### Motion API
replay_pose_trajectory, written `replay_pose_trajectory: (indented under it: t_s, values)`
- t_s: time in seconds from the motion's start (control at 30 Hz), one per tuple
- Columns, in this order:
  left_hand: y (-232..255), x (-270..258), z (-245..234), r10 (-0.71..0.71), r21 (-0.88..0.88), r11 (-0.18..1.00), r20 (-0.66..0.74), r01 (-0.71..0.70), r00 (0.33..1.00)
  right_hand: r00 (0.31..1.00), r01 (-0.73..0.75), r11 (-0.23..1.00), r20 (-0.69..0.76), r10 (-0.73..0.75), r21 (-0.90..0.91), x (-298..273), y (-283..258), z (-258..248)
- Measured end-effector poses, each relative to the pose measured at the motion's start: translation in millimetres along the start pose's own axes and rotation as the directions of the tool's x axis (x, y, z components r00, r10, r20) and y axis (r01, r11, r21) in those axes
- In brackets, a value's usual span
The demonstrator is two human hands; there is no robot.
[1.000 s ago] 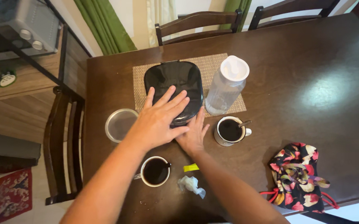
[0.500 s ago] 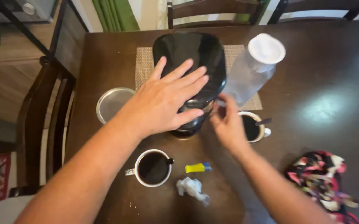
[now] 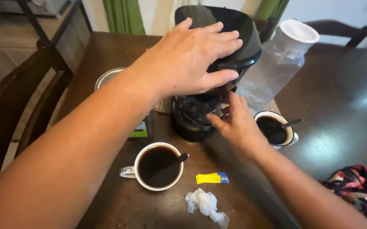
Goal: The person wipes the inside and outside of a glass coffee carafe with a white cloth, then places it into a drip coffee maker. They close the lid, plug the machine into a wall outlet, and move the coffee maker to a shelf.
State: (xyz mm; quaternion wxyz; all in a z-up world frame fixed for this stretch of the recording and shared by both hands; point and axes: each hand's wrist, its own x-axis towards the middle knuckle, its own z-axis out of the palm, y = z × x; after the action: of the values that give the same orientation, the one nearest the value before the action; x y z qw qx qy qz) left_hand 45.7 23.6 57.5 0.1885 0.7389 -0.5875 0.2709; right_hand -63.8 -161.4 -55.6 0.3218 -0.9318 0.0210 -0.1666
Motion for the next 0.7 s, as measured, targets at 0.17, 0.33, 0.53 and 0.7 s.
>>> replay_pose_trajectory:
  t_s: [0.17, 0.33, 0.53, 0.7]
  values:
    - [6, 0, 3, -0.058, 0.044, 0.997, 0.036, 0.056, 0.998, 0.936, 0.293, 0.950, -0.170, -0.307, -0.102, -25, 4, 18]
    - [19, 5, -2, -0.132, 0.111, 0.987, 0.137, 0.117, 0.982, 0.852, 0.397, 0.810, -0.155, -0.500, -0.431, -35, 5, 13]
    - [22, 4, 0, -0.194, 0.096, 0.979, 0.138, 0.182, 0.971, 0.759, 0.510, 0.669, -0.084, -0.646, -0.542, -25, 14, -1]
    - [17, 2, 4, -0.199, 0.015, 0.980, 0.088, 0.198, 0.976, 0.783, 0.572, 0.717, 0.007, -0.621, -0.397, -8, 14, -18]
